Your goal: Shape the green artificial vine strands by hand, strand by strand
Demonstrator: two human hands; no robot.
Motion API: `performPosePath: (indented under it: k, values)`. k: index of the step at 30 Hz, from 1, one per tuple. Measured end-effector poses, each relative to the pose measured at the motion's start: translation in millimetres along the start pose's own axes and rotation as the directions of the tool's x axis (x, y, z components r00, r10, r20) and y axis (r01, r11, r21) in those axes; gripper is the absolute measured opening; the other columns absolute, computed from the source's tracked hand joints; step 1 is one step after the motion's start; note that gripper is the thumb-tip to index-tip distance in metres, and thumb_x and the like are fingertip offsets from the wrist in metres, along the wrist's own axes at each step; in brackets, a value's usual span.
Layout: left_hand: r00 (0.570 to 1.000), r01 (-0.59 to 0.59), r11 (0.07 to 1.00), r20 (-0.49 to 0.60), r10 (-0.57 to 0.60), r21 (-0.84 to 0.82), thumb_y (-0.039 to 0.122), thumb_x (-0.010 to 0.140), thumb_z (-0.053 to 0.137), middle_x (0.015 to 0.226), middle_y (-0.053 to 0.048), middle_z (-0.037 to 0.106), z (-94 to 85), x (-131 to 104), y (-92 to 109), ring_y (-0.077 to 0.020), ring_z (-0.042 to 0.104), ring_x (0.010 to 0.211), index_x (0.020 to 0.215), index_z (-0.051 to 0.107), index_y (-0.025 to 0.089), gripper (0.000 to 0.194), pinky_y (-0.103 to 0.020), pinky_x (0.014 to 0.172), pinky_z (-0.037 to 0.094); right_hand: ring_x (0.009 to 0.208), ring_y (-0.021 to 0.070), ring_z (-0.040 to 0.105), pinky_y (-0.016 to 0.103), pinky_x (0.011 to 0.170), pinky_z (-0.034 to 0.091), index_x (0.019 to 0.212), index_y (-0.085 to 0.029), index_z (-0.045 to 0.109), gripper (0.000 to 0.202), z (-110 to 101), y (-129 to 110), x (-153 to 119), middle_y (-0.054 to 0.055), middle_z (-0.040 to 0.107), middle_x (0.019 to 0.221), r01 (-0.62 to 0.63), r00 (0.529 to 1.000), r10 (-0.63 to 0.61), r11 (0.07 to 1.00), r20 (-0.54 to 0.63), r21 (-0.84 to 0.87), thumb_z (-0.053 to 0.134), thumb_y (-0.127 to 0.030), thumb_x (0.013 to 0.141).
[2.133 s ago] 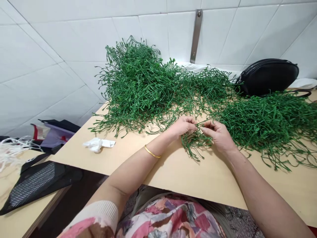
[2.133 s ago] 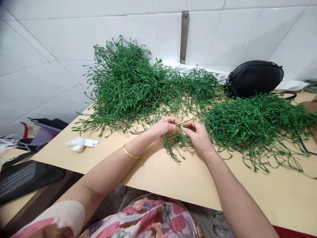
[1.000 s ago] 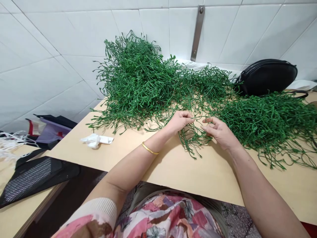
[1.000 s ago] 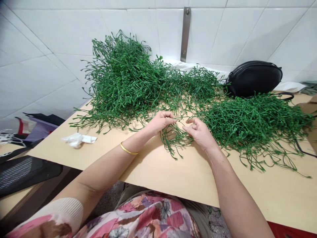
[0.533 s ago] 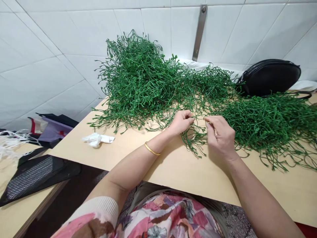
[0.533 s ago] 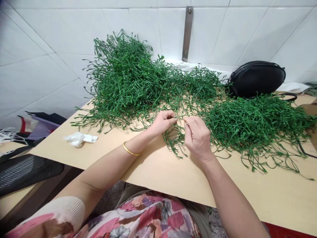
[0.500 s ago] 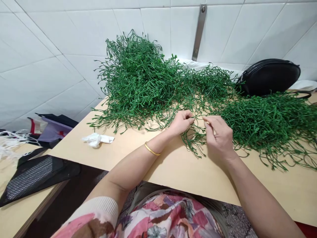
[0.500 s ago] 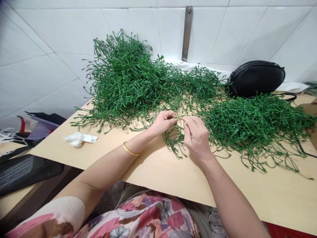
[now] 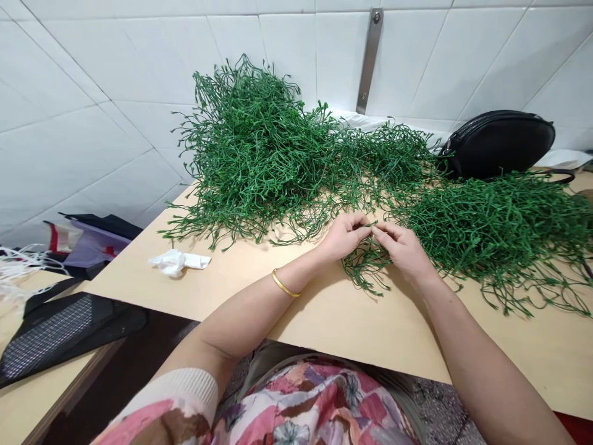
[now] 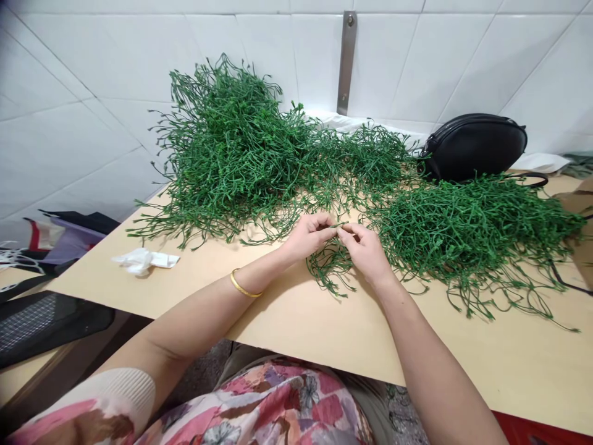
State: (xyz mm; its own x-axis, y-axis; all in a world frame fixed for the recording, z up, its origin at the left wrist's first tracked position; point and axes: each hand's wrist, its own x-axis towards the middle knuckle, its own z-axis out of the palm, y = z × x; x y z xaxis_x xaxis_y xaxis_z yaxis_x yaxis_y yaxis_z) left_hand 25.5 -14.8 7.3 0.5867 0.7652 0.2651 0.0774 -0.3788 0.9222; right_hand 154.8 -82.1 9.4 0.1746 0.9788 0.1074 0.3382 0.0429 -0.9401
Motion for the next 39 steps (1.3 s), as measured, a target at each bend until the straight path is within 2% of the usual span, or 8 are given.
performPosePath:
  k: [3, 6, 11, 19, 22, 26, 31, 39]
  values:
    - [0.999, 0.010, 1.000, 0.047, -0.009, -0.027, 0.020, 0.072, 0.052, 0.059, 0.003, 0.048, 0.8, -0.4, 0.0, -0.0077, 0.041, 0.059, 0.062, 0.055, 0.013, 0.013, -0.022, 0.059, 0.032, 0.060, 0.0107, 0.044, 0.025, 0.059, 0.035, 0.068, -0.017, 0.059, 0.025, -0.6, 1.8, 2.8, -0.001, 0.052, 0.062, -0.102, 0.995, 0.103, 0.970, 0.009, 0.221, 0.065, -0.041, 0.065]
    - [0.998, 0.046, 0.999, 0.052, -0.046, 0.007, 0.023, 0.072, 0.054, 0.058, 0.003, 0.047, 0.9, 0.1, -3.3, -0.0069, 0.039, 0.057, 0.061, 0.056, 0.012, 0.016, -0.022, 0.056, 0.030, 0.057, 0.0094, 0.043, 0.024, 0.057, 0.033, 0.064, -0.017, 0.057, 0.026, 0.8, 5.8, 4.2, -0.002, 0.052, 0.060, -0.121, 0.989, 0.139, 0.952, -0.044, 0.283, 0.068, -0.040, 0.062]
    - [0.996, 0.058, 0.998, 0.067, -0.059, 0.027, 0.028, 0.072, 0.056, 0.056, 0.004, 0.044, 0.6, 1.9, -8.5, -0.0066, 0.037, 0.055, 0.059, 0.054, 0.012, 0.020, -0.022, 0.053, 0.027, 0.055, 0.0089, 0.039, 0.024, 0.054, 0.030, 0.064, -0.017, 0.056, 0.025, 2.2, 8.5, 3.8, -0.003, 0.048, 0.057, -0.026, 0.992, 0.047, 0.985, -0.119, 0.170, 0.060, -0.040, 0.070]
    - [0.995, 0.081, 0.988, -0.050, -0.088, -0.131, 0.017, 0.066, 0.057, 0.056, 0.004, 0.045, 0.8, 1.1, -3.5, -0.0066, 0.039, 0.057, 0.058, 0.053, 0.012, 0.010, -0.021, 0.055, 0.030, 0.068, 0.0119, 0.048, 0.026, 0.064, 0.038, 0.083, -0.016, 0.062, 0.028, 1.3, 9.0, 4.8, 0.001, 0.057, 0.076, -0.030, 0.999, 0.031, 0.992, -0.013, 0.120, 0.063, -0.040, 0.069]
    - [0.987, 0.149, 0.964, -0.030, -0.160, -0.221, 0.019, 0.066, 0.057, 0.056, 0.004, 0.046, -0.3, 0.4, -2.2, -0.0055, 0.037, 0.053, 0.061, 0.054, 0.012, 0.009, -0.021, 0.051, 0.028, 0.071, 0.0129, 0.049, 0.028, 0.068, 0.039, 0.089, -0.016, 0.064, 0.030, 0.2, 11.0, 5.3, 0.002, 0.060, 0.081, -0.015, 1.000, 0.014, 0.996, 0.007, 0.084, 0.062, -0.039, 0.070]
    - [0.974, 0.222, 0.942, 0.011, -0.227, -0.251, 0.020, 0.066, 0.057, 0.056, 0.004, 0.047, -2.4, -0.8, 2.3, -0.0044, 0.036, 0.049, 0.063, 0.057, 0.012, 0.008, -0.021, 0.048, 0.026, 0.073, 0.0135, 0.051, 0.029, 0.071, 0.040, 0.081, -0.017, 0.064, 0.022, -1.0, 10.8, 4.5, 0.002, 0.061, 0.080, -0.024, 0.999, 0.017, 0.991, 0.049, 0.131, 0.064, -0.034, 0.068]
    - [0.978, 0.210, 0.955, 0.033, -0.208, -0.208, 0.018, 0.065, 0.057, 0.053, 0.005, 0.046, -2.2, -2.3, 8.5, -0.0038, 0.035, 0.048, 0.062, 0.058, 0.012, 0.007, -0.020, 0.048, 0.026, 0.056, 0.0087, 0.041, 0.024, 0.054, 0.032, 0.068, -0.016, 0.060, 0.021, -1.0, 8.2, 2.9, -0.003, 0.050, 0.060, -0.061, 0.998, 0.064, 0.983, -0.013, 0.175, 0.066, -0.036, 0.065]
    - [0.970, 0.243, 0.945, 0.063, -0.235, -0.217, 0.017, 0.064, 0.057, 0.057, 0.004, 0.050, -3.3, -2.1, 9.1, -0.0038, 0.036, 0.048, 0.067, 0.062, 0.012, 0.008, -0.020, 0.048, 0.025, 0.059, 0.0090, 0.044, 0.024, 0.057, 0.035, 0.073, -0.016, 0.063, 0.013, -2.9, 8.6, 3.2, -0.002, 0.054, 0.064, -0.034, 0.999, 0.039, 0.991, -0.035, 0.133, 0.061, -0.027, 0.067]
